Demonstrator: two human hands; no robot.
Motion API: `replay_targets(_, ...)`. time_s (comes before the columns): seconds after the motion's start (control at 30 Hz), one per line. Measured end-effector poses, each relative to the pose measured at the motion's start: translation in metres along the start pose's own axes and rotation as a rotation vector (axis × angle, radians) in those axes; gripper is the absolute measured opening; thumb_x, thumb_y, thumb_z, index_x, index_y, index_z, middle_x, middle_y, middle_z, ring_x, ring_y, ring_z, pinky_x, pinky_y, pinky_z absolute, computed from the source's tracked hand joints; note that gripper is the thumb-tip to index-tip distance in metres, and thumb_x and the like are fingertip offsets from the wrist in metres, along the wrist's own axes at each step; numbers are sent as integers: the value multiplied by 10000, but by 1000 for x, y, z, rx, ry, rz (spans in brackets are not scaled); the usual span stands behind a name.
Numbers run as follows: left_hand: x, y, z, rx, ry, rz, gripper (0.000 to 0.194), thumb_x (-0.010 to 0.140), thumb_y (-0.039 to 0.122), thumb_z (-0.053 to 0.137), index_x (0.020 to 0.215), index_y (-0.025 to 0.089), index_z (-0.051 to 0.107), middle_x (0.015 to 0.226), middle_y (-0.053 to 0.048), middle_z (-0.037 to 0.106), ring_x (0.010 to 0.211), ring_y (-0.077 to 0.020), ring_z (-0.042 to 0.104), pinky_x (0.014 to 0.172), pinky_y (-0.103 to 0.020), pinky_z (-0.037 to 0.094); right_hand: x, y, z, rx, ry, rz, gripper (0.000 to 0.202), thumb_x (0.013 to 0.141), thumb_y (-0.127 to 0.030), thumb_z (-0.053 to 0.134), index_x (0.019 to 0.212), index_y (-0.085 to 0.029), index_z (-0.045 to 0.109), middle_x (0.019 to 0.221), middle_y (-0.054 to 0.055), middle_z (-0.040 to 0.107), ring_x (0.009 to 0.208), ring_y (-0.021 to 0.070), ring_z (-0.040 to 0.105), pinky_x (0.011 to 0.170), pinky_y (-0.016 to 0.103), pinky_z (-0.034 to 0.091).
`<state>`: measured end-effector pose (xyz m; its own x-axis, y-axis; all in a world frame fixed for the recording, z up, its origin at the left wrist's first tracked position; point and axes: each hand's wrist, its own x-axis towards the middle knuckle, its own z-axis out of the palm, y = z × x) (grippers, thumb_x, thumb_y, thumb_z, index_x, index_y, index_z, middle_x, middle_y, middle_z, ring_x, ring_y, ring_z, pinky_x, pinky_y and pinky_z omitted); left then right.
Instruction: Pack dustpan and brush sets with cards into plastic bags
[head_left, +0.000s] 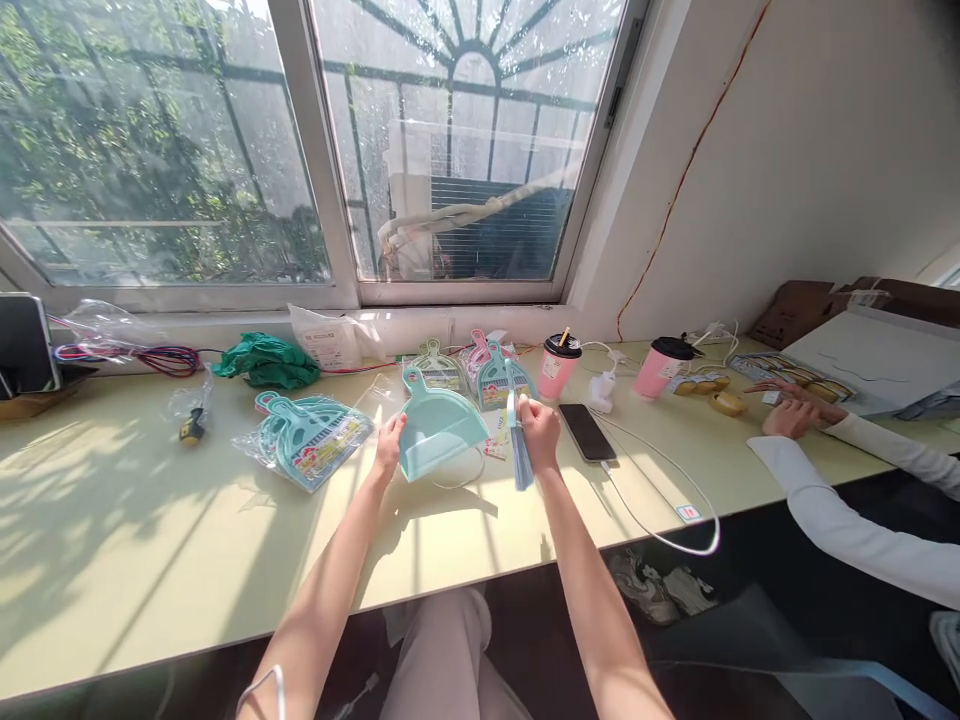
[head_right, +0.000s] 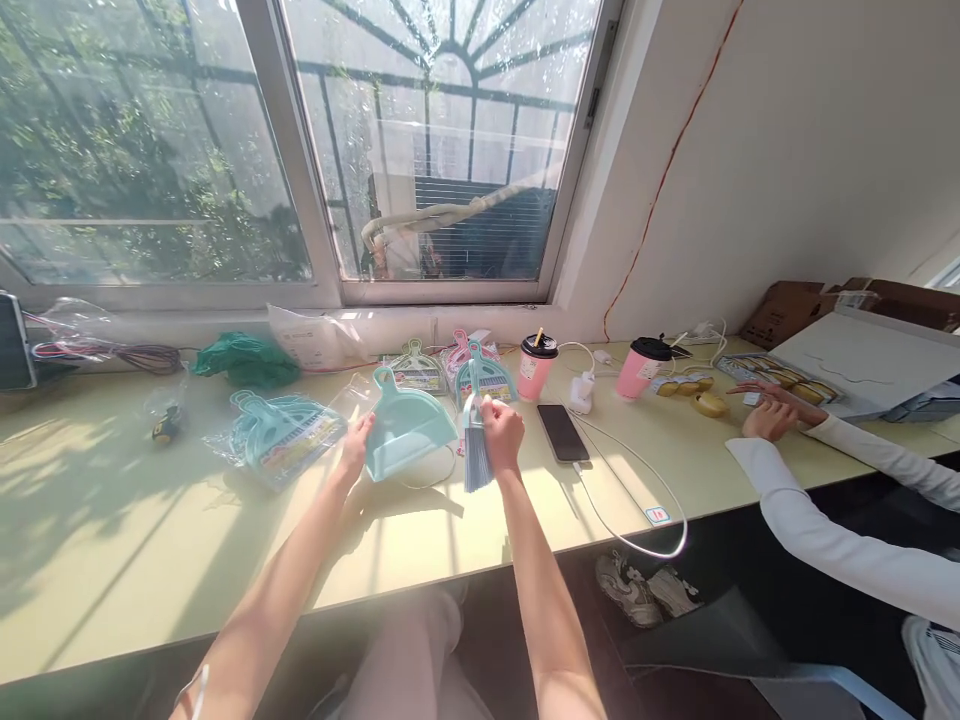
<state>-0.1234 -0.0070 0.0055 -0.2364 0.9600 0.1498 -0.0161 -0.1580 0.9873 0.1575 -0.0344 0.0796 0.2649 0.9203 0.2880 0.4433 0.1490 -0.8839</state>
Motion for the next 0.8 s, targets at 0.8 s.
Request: replay_targets(0.8,-19,-6,9,505,-100,350,81,877,234,553,927,247,616,1044,-133,666,1060,-330,633,1026,-523,475,2,51,-95,-417,-464,4,95,873,-303,683,917,-222,704,942,62,774,912,232,709,865,359,517)
